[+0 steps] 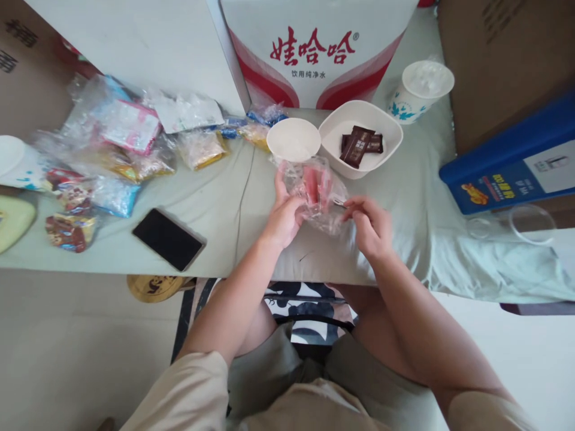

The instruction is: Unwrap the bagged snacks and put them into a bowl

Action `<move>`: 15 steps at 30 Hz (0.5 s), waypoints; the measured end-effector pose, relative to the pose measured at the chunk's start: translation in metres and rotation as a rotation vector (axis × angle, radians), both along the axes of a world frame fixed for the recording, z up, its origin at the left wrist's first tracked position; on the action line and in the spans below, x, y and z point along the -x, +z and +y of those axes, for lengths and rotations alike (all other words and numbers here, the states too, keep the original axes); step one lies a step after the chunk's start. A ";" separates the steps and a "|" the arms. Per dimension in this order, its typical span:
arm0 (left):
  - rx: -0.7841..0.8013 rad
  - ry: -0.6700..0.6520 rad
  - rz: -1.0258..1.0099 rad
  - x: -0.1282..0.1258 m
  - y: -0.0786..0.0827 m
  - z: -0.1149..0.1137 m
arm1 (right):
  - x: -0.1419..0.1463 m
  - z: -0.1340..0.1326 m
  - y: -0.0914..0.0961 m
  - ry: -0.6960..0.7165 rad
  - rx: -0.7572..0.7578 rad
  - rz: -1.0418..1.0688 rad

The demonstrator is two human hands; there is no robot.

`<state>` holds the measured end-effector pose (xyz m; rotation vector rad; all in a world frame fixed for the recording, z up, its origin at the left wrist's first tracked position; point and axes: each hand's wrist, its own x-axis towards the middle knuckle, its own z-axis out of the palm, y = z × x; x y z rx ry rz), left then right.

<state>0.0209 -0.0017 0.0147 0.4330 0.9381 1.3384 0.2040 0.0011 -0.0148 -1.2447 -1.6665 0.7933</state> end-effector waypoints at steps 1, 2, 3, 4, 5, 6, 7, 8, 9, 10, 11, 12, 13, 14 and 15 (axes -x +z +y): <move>-0.023 -0.023 -0.014 0.000 0.000 -0.001 | 0.001 0.001 -0.001 0.006 0.048 0.030; -0.050 -0.056 -0.023 -0.001 0.000 -0.002 | 0.003 0.003 -0.003 0.022 0.080 0.065; -0.079 -0.091 -0.024 -0.003 0.000 -0.003 | 0.006 0.005 -0.005 0.045 0.109 0.102; -0.107 -0.122 -0.015 -0.005 -0.001 -0.003 | 0.009 0.008 -0.007 0.072 0.142 0.142; -0.132 -0.141 0.006 -0.007 -0.003 -0.003 | 0.013 0.010 -0.008 0.099 0.183 0.184; -0.151 -0.145 0.038 -0.008 -0.006 -0.003 | 0.016 0.011 -0.010 0.114 0.230 0.231; -0.165 -0.135 0.077 -0.010 -0.009 -0.002 | 0.020 0.012 -0.011 0.112 0.277 0.285; -0.176 -0.113 0.120 -0.010 -0.012 -0.002 | 0.023 0.012 -0.012 0.100 0.326 0.350; -0.190 -0.081 0.166 -0.010 -0.015 -0.001 | 0.026 0.011 -0.012 0.084 0.382 0.426; -0.212 -0.047 0.221 -0.009 -0.017 -0.001 | 0.029 0.010 -0.012 0.071 0.439 0.505; -0.245 -0.018 0.289 -0.007 -0.019 -0.001 | 0.032 0.008 -0.012 0.057 0.492 0.579; -0.285 0.004 0.369 -0.005 -0.019 -0.003 | 0.034 0.007 -0.011 0.038 0.533 0.641; -0.326 0.025 0.456 -0.002 -0.018 -0.005 | 0.035 0.006 -0.010 0.007 0.563 0.686; -0.360 0.046 0.538 0.002 -0.016 -0.008 | 0.037 0.005 -0.009 -0.034 0.584 0.721; -0.379 0.069 0.598 0.005 -0.013 -0.011 | 0.039 0.005 -0.008 -0.070 0.597 0.752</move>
